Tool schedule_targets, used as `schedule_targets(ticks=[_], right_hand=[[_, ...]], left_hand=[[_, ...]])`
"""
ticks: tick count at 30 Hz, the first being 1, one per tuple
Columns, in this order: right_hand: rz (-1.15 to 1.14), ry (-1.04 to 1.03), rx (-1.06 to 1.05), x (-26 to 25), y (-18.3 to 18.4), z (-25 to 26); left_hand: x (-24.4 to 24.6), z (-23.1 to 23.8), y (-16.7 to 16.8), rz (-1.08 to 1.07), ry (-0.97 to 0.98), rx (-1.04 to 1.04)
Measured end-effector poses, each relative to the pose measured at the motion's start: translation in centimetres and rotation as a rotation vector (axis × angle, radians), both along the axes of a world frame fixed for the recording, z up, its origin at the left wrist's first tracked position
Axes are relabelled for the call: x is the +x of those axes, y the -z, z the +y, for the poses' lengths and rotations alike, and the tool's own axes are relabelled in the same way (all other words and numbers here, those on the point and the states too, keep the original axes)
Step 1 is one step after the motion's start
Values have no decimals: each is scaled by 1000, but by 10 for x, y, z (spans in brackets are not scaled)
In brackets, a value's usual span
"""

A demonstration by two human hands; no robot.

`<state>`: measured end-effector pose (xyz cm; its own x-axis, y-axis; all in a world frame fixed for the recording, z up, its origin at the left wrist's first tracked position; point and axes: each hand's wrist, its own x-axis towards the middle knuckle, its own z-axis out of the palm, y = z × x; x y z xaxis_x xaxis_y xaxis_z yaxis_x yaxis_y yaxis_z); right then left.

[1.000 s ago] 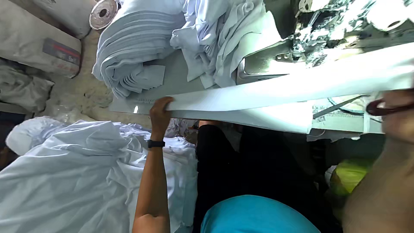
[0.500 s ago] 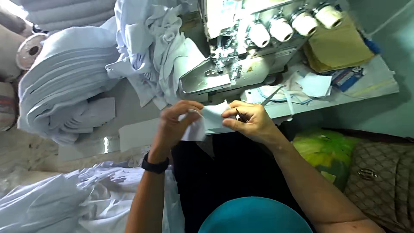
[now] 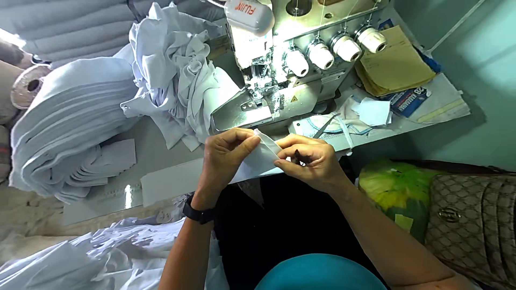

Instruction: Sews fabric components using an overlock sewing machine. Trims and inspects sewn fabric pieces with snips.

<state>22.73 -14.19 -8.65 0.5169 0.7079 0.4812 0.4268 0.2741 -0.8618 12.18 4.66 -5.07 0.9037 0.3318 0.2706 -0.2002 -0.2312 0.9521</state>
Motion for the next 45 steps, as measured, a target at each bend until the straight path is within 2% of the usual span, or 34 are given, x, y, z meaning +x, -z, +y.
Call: schedule_targets(ticks=[3,7,15,17,20,22,25,29,31,34,39,42,45], right_hand=[[23,20,28,1,-2,-3],[209,-50,59,2,1,-4],[331,17,90,-5,2,12],[316,86,96,-8,-1,25],[151,267,94,-7,1,44],[147,379,81,-6,14,53],[195,437,41,-7,31,53],[41,421,16,-9,31,40],[-9,423,16,-6,30,41],[-29,454,16,-1,26,47],[-173,505,-62,10,13,54],[-303,580,-164,21,9,63],[-346,591,-180,22,6,64]], left_hand=[[2,0,5,-61,1,-66],[4,-2,11,-127,36,-185],[9,1,17,-152,-12,-241],[17,10,6,-152,-29,-82],[32,25,-15,-120,-32,363],[45,30,-13,-90,-54,513],[56,28,0,-62,-107,744],[42,-17,19,28,-394,1194],[37,-37,34,91,-545,1283],[39,-37,42,91,-577,1209],[43,-18,28,98,-415,988],[47,6,14,165,-298,904],[52,36,3,239,-226,855]])
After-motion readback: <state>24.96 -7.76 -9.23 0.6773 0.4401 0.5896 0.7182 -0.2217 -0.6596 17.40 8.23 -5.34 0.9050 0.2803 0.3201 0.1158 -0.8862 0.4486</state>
